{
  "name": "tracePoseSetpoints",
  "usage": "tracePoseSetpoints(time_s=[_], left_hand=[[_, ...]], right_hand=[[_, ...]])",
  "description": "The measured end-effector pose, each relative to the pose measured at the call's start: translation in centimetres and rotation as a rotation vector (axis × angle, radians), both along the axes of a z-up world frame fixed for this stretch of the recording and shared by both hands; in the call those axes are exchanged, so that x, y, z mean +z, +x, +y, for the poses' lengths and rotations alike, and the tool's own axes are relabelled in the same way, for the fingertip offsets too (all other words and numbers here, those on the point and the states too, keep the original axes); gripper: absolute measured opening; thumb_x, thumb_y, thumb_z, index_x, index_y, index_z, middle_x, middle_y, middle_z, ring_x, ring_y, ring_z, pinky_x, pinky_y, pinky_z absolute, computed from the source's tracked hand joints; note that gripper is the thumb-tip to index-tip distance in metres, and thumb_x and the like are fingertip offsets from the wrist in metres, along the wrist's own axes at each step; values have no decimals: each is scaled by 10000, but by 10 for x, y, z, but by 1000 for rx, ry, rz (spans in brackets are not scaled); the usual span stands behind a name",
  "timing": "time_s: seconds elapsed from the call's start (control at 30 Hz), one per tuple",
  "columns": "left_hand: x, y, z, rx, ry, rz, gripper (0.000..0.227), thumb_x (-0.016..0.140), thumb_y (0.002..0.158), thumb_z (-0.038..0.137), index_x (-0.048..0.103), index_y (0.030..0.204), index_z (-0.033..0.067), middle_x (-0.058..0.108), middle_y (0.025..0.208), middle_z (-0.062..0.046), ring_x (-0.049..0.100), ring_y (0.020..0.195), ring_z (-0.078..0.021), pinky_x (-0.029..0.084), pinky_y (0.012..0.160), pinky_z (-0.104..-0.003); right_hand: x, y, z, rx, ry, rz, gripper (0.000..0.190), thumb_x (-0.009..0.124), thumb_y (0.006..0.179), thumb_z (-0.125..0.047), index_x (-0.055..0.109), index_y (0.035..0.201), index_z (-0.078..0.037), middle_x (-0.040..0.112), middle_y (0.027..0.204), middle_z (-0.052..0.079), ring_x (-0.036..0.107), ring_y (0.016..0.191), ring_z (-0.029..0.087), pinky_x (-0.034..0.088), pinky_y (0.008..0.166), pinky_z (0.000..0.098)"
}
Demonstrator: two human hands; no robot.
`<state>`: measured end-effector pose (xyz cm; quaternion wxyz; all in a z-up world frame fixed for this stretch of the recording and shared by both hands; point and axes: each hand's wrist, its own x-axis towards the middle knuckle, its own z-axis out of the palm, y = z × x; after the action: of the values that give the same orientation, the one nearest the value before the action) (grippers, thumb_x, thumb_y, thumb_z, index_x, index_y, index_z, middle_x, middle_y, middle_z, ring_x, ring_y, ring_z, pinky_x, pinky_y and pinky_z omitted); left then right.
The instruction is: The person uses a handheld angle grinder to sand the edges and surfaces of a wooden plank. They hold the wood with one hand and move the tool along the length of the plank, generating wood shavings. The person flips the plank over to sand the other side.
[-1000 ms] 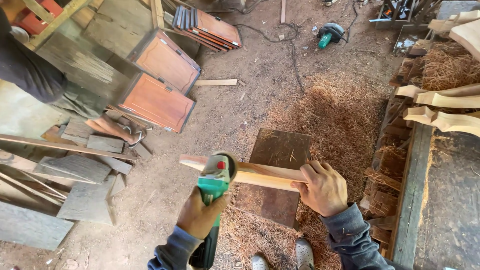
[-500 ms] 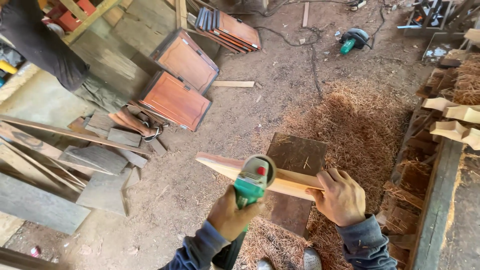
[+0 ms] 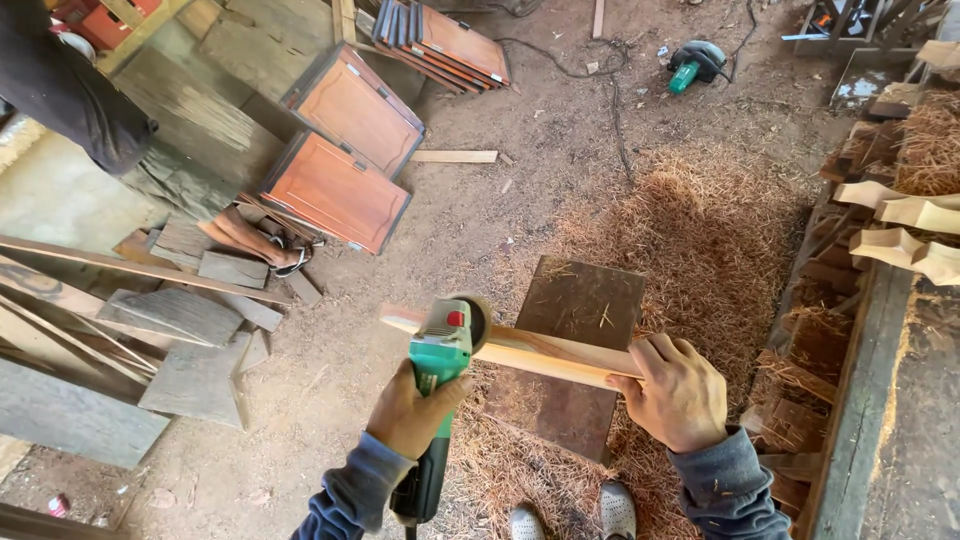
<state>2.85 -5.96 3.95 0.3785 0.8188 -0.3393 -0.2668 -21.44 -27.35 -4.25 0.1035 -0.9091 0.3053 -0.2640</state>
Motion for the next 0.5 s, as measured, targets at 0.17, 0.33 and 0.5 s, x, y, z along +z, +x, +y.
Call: tracePoseSetpoints(time_s=[0.17,0.33,0.5], left_hand=[[0,8,5,74,41,5,490,761,813,402,644,1094,18,751,845,-74,712,702,-167,599,618,-335],[-6,16,11,87,-10,-16,489,766,823,398,652,1081,-2,761,840,-82,720,710,-163,593,619,-331],[-9,26,15,98,-56,-123,451,767,828,373,677,1083,12,760,828,-74,709,713,-168,579,627,-336]], right_hand=[[-5,-1,-1,1,-1,1,436,818,751,-415,667,939,-52,652,805,51,656,736,227,565,609,366],[-2,-1,1,-9,-2,8,448,819,744,-424,672,946,-52,641,792,51,646,712,224,559,593,369],[-7,-2,2,-14,-10,12,423,819,754,-423,668,917,-62,634,777,45,643,710,223,558,594,370]])
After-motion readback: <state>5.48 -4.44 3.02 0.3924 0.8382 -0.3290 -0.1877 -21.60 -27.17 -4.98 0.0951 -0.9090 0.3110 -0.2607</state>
